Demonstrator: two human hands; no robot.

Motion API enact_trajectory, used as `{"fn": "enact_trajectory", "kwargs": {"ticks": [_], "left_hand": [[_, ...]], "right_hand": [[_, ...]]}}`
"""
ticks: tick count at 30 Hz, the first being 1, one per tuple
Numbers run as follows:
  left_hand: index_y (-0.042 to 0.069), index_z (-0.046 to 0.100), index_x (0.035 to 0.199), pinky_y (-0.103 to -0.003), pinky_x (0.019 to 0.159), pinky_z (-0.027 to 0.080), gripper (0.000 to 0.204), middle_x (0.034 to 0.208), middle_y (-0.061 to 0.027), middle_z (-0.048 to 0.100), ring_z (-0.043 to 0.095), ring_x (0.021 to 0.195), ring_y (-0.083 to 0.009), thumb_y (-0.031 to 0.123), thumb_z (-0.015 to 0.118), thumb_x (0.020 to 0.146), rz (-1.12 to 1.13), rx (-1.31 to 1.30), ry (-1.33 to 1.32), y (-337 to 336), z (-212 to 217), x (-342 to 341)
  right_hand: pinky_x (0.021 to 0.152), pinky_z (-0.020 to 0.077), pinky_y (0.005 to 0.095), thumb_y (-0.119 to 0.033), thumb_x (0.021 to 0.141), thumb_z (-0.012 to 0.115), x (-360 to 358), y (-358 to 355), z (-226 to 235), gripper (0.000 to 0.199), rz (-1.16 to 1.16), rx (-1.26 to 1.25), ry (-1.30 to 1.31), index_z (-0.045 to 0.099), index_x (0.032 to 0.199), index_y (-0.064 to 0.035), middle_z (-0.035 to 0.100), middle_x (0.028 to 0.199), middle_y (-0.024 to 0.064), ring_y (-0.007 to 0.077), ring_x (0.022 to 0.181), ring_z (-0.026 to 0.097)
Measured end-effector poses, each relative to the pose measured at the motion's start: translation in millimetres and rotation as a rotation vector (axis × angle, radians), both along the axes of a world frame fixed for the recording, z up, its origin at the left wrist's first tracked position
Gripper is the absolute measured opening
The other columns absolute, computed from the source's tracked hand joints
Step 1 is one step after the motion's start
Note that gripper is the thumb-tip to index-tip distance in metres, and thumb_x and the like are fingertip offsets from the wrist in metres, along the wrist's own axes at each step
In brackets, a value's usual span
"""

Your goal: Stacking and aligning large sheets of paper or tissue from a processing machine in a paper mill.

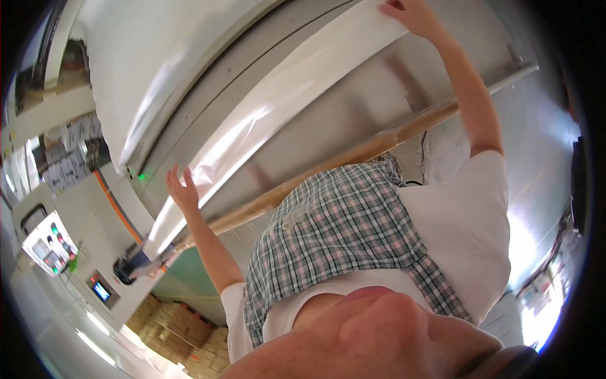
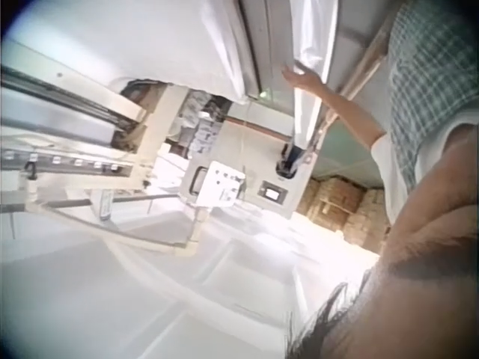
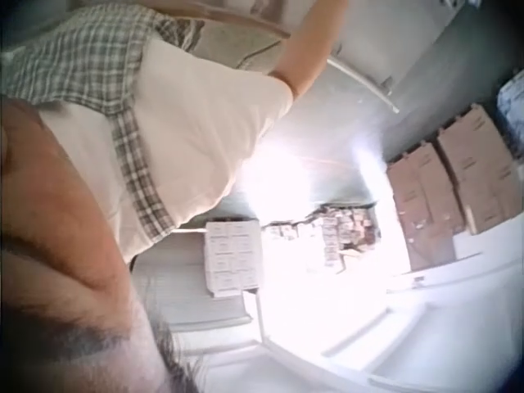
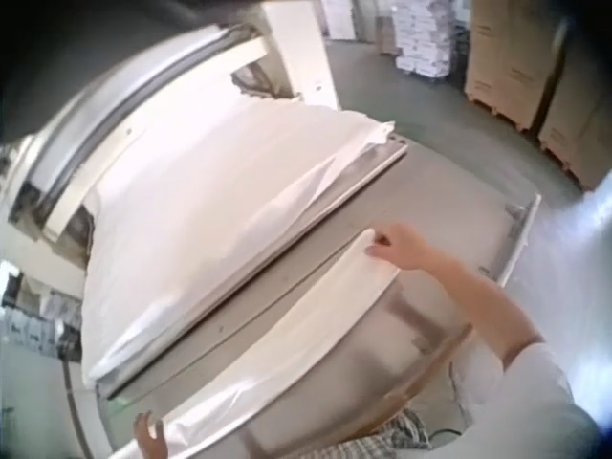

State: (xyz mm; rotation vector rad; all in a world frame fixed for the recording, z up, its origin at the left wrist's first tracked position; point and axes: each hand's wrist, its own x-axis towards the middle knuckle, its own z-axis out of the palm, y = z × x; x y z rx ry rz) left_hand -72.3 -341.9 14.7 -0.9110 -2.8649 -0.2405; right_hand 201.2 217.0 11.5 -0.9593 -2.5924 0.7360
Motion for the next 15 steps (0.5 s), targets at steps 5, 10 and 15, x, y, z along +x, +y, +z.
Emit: {"fn": "enact_trajectory", "kwargs": {"ticks": [5,10,15], "left_hand": [[0.007,0.051,0.113,-0.044,0.093,0.032,0.043,0.121,-0.0229,0.041,0.040,0.112,-0.0364,0.034,0.056,0.080,0.146,-0.024,-0.004,-42.1,5.6,0.7],[0.005,0.054,0.106,-0.040,0.089,0.037,0.037,0.116,-0.0198,0.044,0.043,0.108,-0.0342,0.022,0.065,0.075,0.006,0.130,-0.043,4.3,24.1,37.8],[0.011,0.044,0.120,-0.046,0.094,0.029,0.047,0.125,-0.0225,0.038,0.036,0.115,-0.0376,0.039,0.049,0.083,0.228,-0.059,0.028,-34.0,-8.5,4.3]], "right_hand": [[0.064,0.0444,0.0294,-0.016,0.075,0.060,8.2,19.3,-30.7,0.018,-0.142,-0.102,0.094,0.059,0.085,0.0000,0.058,0.074,0.0071,0.0140,0.074,0.056],[0.071,0.0423,0.0235,-0.018,0.077,0.061,4.9,17.0,-17.1,0.029,-0.068,-0.265,0.080,0.057,0.103,-0.0071,0.055,0.098,0.0048,0.0113,0.083,0.052],[0.068,0.0396,0.0186,-0.017,0.076,0.063,12.0,15.1,-8.2,0.034,0.016,-0.331,0.076,0.054,0.108,-0.0089,0.053,0.101,0.0033,0.0069,0.079,0.049]]}}
